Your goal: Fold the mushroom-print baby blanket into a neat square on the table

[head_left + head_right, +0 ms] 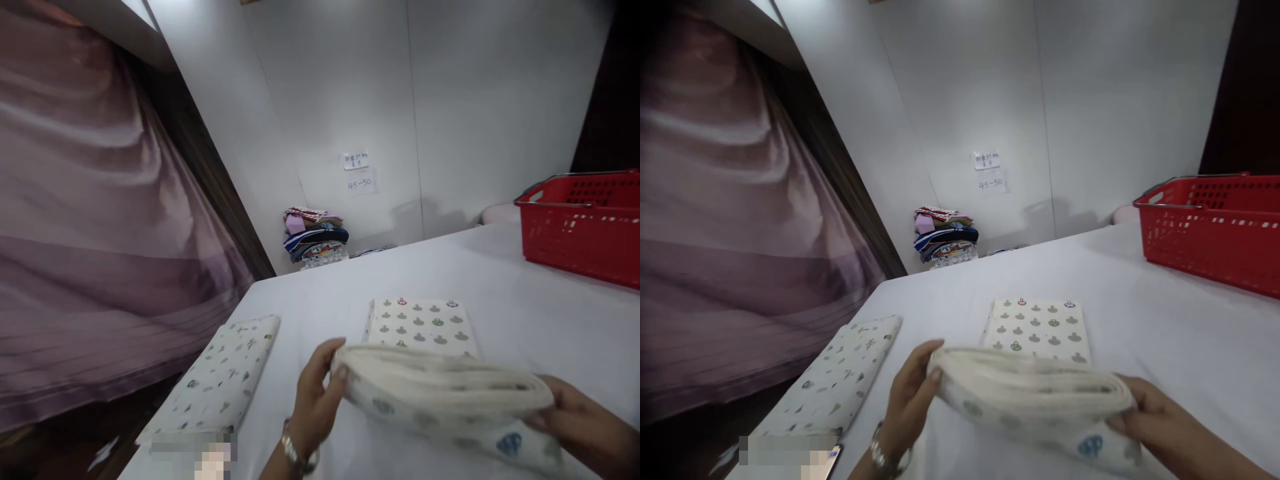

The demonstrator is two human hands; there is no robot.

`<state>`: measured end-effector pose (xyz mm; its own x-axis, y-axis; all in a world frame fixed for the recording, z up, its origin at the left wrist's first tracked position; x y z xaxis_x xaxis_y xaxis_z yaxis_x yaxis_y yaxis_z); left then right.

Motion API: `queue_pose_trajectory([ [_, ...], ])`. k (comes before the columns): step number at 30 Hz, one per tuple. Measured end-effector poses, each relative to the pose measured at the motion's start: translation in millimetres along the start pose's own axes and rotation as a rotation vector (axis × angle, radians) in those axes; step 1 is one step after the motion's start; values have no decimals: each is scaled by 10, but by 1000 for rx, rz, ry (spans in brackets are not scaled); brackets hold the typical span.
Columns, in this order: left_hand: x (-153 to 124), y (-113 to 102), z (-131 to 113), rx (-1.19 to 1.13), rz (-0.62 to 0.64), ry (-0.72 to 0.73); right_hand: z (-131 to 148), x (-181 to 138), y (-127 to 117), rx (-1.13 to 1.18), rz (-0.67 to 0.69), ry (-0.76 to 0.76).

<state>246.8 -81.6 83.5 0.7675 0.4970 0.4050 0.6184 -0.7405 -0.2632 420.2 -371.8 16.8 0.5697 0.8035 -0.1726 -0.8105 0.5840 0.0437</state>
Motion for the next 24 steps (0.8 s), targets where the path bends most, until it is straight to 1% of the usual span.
queue_pose_trajectory([
  [2, 460, 196, -29, -5, -4, 59, 143, 179, -80, 168, 40, 68],
  [4, 903, 441, 75, -21, 17, 62, 268, 395, -180, 300, 20, 101],
  [6, 1265, 704, 338, -53, 59, -13, 311, 645, -298, 371, -33, 119],
  [8, 1500, 931, 736, -45, 75, -171, 238, 907, -411, 425, -84, 163],
  [10, 1620, 1107, 1126, -19, 89, -253, 74, 1143, -510, 467, -137, 228],
  [12, 1658, 1214, 1461, 21, 91, -308, -113, 1322, -578, 487, -177, 300],
  [14, 1663, 1260, 1689, 59, 89, -342, -240, 1432, -621, 472, -206, 327],
  [15, 1669, 1268, 1756, 72, 90, -347, -269, 1463, -639, 453, -218, 316],
  [17, 1696, 1271, 1808, 87, 98, -337, -276, 1493, -674, 401, -242, 266],
  [19, 1737, 1272, 1796, 101, 110, -314, -262, 1498, -719, 325, -281, 219],
  [24, 1781, 1297, 1794, 204, 112, -314, -281, 1527, -836, 94, -441, 143],
])
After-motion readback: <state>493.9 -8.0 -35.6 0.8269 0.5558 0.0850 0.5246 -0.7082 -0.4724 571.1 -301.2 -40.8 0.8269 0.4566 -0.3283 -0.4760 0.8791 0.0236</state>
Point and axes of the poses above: each hand's wrist, its own x-axis towards the middle knuckle, its own y-axis out of the palm, z = x × y, the point moved 5 cm from there along x, towards the middle knuckle, and after that the axes turned 5 degrees about y, right-handed, at the moved point
